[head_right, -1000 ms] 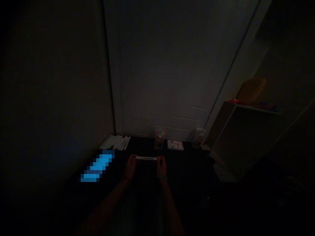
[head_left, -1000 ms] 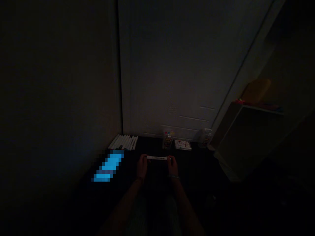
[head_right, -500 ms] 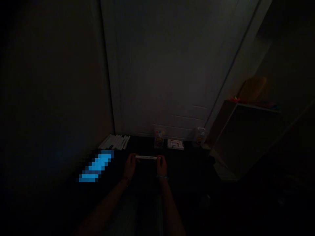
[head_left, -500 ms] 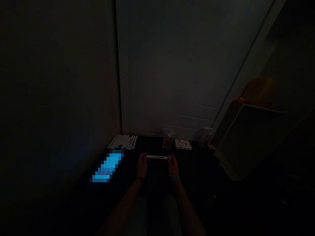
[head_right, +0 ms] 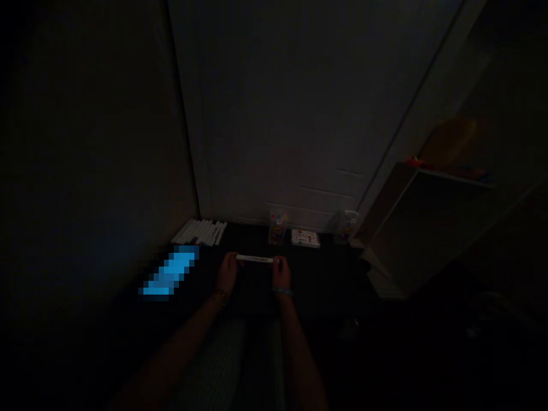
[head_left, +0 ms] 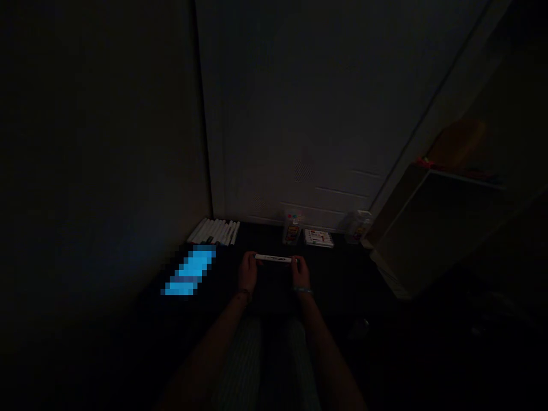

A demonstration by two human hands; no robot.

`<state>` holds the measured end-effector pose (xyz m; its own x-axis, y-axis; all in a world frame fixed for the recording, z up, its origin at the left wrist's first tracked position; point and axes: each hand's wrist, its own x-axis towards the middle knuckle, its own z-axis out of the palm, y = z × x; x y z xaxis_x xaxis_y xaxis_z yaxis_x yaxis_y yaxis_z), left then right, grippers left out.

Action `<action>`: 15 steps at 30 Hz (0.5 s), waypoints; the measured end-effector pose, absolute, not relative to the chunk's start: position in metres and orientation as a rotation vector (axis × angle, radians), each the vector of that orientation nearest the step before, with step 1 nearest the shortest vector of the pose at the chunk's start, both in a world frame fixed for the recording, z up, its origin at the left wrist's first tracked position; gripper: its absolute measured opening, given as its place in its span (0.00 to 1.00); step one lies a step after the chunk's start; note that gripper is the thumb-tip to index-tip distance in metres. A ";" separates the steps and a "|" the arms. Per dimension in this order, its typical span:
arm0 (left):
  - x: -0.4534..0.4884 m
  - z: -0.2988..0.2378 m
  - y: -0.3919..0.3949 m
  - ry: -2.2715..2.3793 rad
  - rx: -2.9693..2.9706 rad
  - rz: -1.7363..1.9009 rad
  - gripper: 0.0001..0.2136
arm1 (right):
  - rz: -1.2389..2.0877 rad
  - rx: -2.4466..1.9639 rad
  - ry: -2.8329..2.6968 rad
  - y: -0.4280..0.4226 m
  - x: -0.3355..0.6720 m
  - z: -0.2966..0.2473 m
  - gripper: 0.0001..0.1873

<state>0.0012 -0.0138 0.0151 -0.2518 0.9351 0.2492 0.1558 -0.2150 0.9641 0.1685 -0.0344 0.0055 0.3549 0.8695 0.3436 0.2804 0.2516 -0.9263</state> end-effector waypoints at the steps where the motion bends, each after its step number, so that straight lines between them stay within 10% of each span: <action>1: 0.001 0.016 -0.014 1.389 1.344 1.525 0.12 | 0.563 -1.296 -1.190 -0.034 0.169 0.005 0.17; 15: 0.000 0.019 -0.021 1.394 1.405 1.551 0.12 | 0.568 -1.277 -1.193 -0.027 0.169 0.000 0.18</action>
